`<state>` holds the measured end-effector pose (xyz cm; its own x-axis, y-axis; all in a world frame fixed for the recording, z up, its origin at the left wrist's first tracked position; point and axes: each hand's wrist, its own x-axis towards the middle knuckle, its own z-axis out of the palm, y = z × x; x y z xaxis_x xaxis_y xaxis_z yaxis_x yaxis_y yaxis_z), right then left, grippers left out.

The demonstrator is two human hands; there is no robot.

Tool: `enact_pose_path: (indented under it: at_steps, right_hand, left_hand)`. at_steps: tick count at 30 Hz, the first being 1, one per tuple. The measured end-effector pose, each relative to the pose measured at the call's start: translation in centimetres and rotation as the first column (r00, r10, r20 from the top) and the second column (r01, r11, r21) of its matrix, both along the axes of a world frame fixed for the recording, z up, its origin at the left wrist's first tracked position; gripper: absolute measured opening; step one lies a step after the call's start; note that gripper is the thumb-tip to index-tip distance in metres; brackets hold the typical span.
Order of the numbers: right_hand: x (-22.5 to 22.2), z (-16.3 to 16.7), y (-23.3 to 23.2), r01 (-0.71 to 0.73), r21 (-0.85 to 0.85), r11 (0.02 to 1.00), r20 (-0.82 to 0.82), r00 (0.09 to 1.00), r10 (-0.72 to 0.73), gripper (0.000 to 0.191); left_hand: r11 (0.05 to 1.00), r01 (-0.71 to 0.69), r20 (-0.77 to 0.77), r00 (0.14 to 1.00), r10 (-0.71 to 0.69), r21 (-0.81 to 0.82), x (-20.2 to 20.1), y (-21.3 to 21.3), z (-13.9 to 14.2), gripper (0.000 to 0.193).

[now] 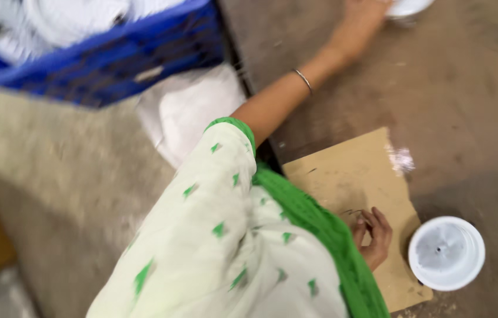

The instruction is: The person takes white circular light fixtures from a blue crate, places them on a cardboard sheet, and wraps each one individually in clear plastic film. The wrapped items are set aside on the table. The process repeats for several fixtures.

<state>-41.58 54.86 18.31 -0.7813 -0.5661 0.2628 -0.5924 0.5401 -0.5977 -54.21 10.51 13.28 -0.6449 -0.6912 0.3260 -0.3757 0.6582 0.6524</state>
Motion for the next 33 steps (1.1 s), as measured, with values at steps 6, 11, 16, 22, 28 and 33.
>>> enact_pose_path:
  at_steps: [6,11,16,22,28,33]
  right_hand:
    - [-0.3,-0.3,-0.3,-0.11,-0.041,0.993,0.183,0.976,0.115,0.016]
    - [0.1,0.4,-1.9,-0.188,0.004,0.982,0.237,0.954,0.182,0.017]
    - [1.7,0.7,-4.5,-0.355,0.033,0.934,0.254,0.907,0.336,0.015]
    - [3.6,1.2,-6.7,-0.477,0.015,0.879,0.337,0.83,0.445,0.016]
    - [4.4,2.8,-7.6,-0.405,0.072,0.911,0.367,0.86,0.354,0.016]
    - [4.5,4.2,-8.1,-0.383,0.043,0.923,0.265,0.895,0.359,0.015]
  left_hand:
    - [0.956,-0.249,-0.343,0.921,0.183,-0.157,20.0,8.4,-4.6,0.053]
    - [0.664,-0.743,0.133,0.669,0.732,0.084,39.6,7.5,-12.1,0.045]
    - [0.338,-0.833,0.45,0.528,0.72,0.438,47.4,7.9,-20.2,0.029]
    - [0.207,-0.83,0.584,0.52,0.623,0.518,45.9,5.4,-23.1,0.047]
    - [0.384,-0.834,0.412,0.535,0.737,0.395,46.0,2.2,-22.1,0.056]
    - [0.595,-0.775,0.18,0.63,0.756,0.213,45.6,1.1,-16.5,0.035]
